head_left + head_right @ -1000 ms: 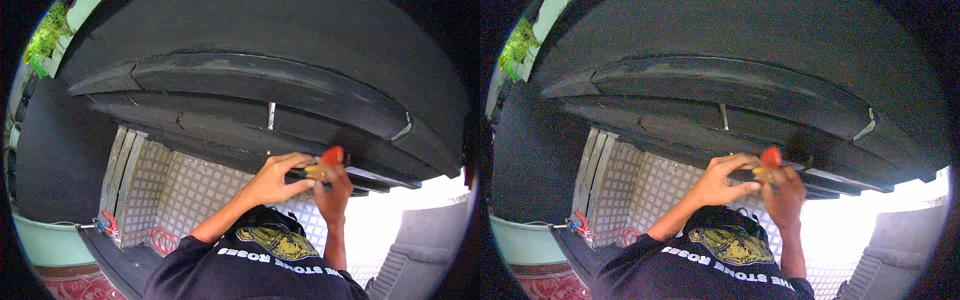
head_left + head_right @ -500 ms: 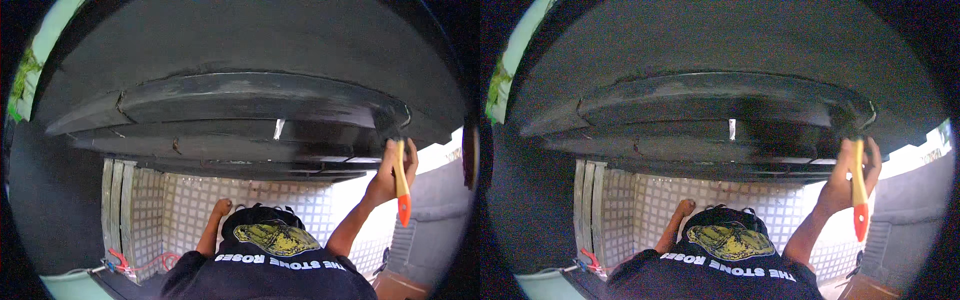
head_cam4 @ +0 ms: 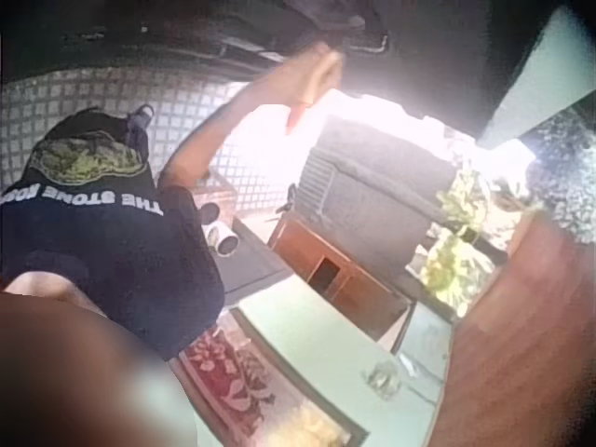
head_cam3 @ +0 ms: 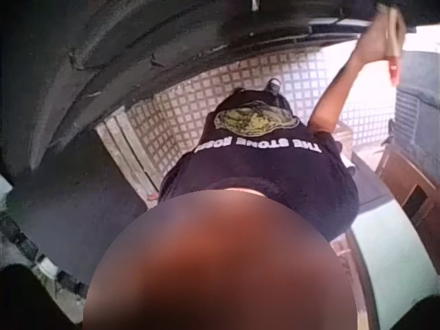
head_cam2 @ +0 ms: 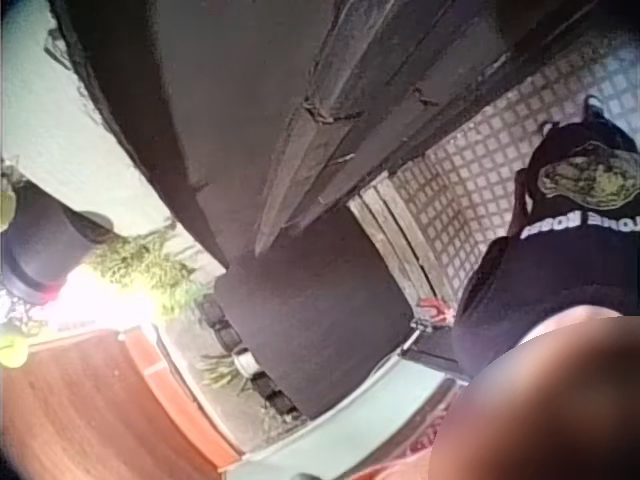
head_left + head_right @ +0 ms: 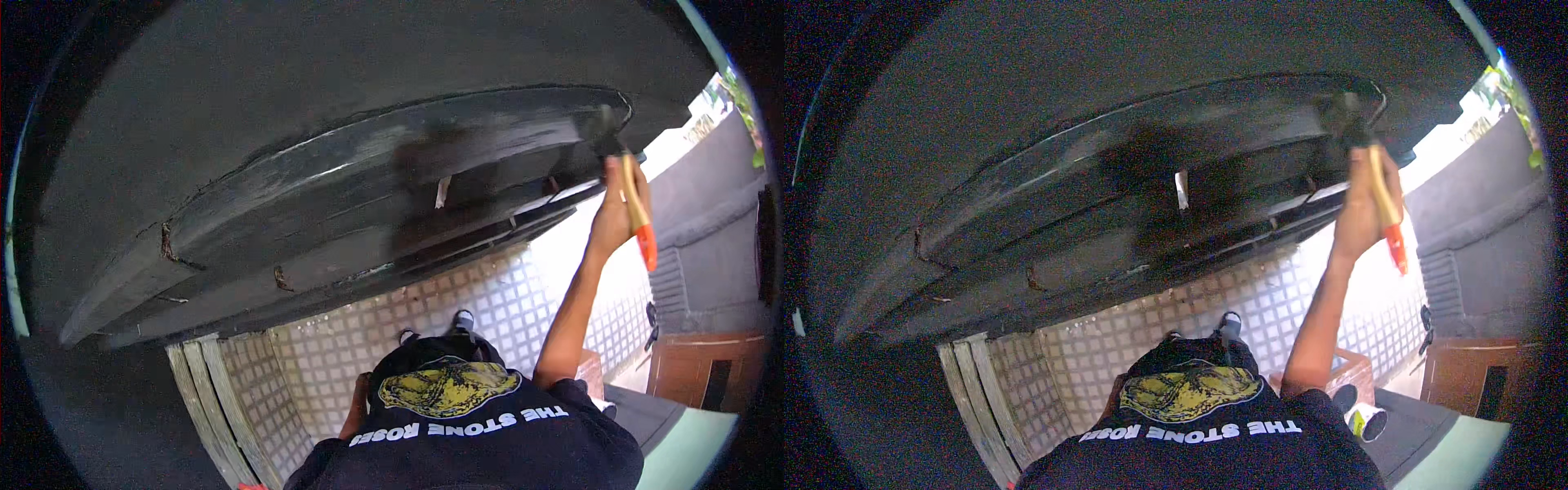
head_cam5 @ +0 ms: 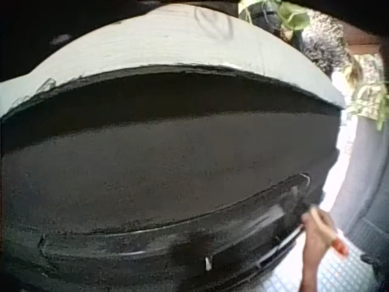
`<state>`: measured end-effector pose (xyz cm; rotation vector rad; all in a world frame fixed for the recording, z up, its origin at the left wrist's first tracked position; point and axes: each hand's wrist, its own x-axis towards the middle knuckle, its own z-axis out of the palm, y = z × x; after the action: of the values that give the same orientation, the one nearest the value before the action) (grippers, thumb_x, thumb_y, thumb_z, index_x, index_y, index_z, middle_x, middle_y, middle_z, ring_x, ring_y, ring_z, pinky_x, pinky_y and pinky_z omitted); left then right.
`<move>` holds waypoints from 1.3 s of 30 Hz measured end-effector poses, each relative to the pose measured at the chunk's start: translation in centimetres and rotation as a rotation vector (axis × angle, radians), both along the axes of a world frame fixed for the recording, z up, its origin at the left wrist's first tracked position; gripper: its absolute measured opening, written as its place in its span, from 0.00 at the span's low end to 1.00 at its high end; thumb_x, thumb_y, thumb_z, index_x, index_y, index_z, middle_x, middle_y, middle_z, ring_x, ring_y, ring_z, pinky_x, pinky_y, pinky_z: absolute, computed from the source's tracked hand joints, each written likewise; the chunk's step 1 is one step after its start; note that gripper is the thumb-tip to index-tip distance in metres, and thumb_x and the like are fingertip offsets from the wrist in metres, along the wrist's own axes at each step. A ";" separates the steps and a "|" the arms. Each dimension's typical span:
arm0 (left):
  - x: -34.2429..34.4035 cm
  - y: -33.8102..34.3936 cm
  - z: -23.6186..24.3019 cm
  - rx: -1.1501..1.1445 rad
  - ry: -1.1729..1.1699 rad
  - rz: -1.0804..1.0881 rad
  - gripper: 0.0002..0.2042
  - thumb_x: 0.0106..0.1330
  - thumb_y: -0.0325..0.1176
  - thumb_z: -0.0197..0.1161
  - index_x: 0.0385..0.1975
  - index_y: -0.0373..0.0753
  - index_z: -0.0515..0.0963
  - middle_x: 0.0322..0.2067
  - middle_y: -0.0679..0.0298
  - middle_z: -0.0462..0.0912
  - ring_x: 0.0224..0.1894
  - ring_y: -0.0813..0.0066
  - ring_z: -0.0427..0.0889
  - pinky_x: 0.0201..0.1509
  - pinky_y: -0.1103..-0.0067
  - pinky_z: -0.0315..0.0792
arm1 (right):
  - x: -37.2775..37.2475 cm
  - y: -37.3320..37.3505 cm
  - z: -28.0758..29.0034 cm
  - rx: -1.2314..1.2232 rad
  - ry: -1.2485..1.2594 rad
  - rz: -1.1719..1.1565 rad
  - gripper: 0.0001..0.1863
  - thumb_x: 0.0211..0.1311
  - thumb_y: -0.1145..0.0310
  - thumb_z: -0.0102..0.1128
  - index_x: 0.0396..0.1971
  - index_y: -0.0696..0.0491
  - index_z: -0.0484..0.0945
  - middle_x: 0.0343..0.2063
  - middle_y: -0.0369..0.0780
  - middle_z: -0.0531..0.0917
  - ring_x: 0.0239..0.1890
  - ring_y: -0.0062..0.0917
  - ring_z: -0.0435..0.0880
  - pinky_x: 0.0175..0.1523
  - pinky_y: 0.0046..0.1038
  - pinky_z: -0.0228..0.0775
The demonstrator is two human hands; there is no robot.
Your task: Painting the underside of a ceiling structure with black paint.
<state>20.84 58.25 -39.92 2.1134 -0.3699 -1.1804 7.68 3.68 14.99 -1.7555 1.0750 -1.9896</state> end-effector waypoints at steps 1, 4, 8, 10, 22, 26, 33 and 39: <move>-0.1 0.2 0.0 -0.014 0.019 0.004 0.14 0.58 0.44 0.63 0.36 0.43 0.86 0.38 0.52 0.85 0.45 0.56 0.84 0.49 0.69 0.77 | -0.5 0.7 0.7 0.044 -0.014 -0.050 0.13 0.61 0.69 0.67 0.39 0.64 0.81 0.33 0.40 0.84 0.35 0.20 0.80 0.41 0.23 0.72; 2.4 3.8 -4.2 -0.047 0.049 0.057 0.16 0.57 0.46 0.65 0.37 0.42 0.85 0.39 0.54 0.86 0.45 0.58 0.84 0.49 0.69 0.77 | 2.3 3.7 0.8 0.059 -0.072 0.106 0.13 0.59 0.71 0.68 0.41 0.63 0.80 0.33 0.37 0.82 0.36 0.19 0.78 0.42 0.22 0.72; 5.6 3.5 -4.7 -0.041 0.107 -0.153 0.17 0.58 0.45 0.65 0.39 0.38 0.82 0.37 0.55 0.86 0.42 0.62 0.84 0.45 0.70 0.78 | 6.8 12.0 0.4 -0.421 0.352 0.487 0.12 0.49 0.72 0.72 0.33 0.59 0.80 0.23 0.39 0.80 0.31 0.26 0.82 0.35 0.28 0.73; 7.9 1.5 -2.6 -0.197 0.592 0.324 0.17 0.62 0.43 0.64 0.40 0.33 0.79 0.31 0.54 0.86 0.32 0.63 0.86 0.36 0.70 0.80 | 6.4 11.1 0.0 -0.633 0.516 0.532 0.11 0.53 0.70 0.70 0.33 0.60 0.80 0.24 0.38 0.80 0.31 0.25 0.81 0.36 0.27 0.72; 4.6 -0.9 -1.1 -0.287 -0.205 -0.206 0.08 0.60 0.37 0.61 0.26 0.40 0.81 0.28 0.57 0.85 0.34 0.57 0.84 0.36 0.67 0.78 | 5.9 10.3 -4.7 -0.186 0.326 0.266 0.10 0.46 0.77 0.70 0.30 0.57 0.80 0.27 0.40 0.80 0.31 0.28 0.79 0.40 0.26 0.71; 4.8 1.1 -2.9 -0.262 -0.272 -0.354 0.08 0.57 0.37 0.61 0.26 0.41 0.81 0.29 0.54 0.84 0.36 0.53 0.84 0.39 0.66 0.78 | 5.6 8.2 -5.4 -0.273 0.309 0.267 0.06 0.53 0.75 0.66 0.28 0.59 0.79 0.26 0.40 0.80 0.29 0.28 0.78 0.40 0.27 0.70; 5.1 0.8 -5.0 -0.379 -0.079 -0.476 0.07 0.59 0.35 0.59 0.28 0.40 0.82 0.27 0.56 0.82 0.35 0.58 0.84 0.41 0.67 0.79 | -7.1 -4.7 -10.1 0.153 -0.175 -0.218 0.17 0.65 0.61 0.63 0.38 0.62 0.80 0.32 0.39 0.83 0.32 0.21 0.80 0.35 0.22 0.73; 7.1 -2.8 -3.3 0.016 0.016 -0.542 0.14 0.63 0.37 0.59 0.43 0.36 0.81 0.31 0.58 0.86 0.26 0.67 0.85 0.27 0.71 0.80 | -18.9 2.1 -30.5 0.488 0.491 -0.433 0.17 0.65 0.60 0.60 0.33 0.63 0.81 0.29 0.46 0.83 0.33 0.33 0.81 0.41 0.35 0.71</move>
<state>27.90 55.43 -43.23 2.0771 -0.9724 -1.4957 -11.19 5.79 -15.46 -1.8728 2.0420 -1.3116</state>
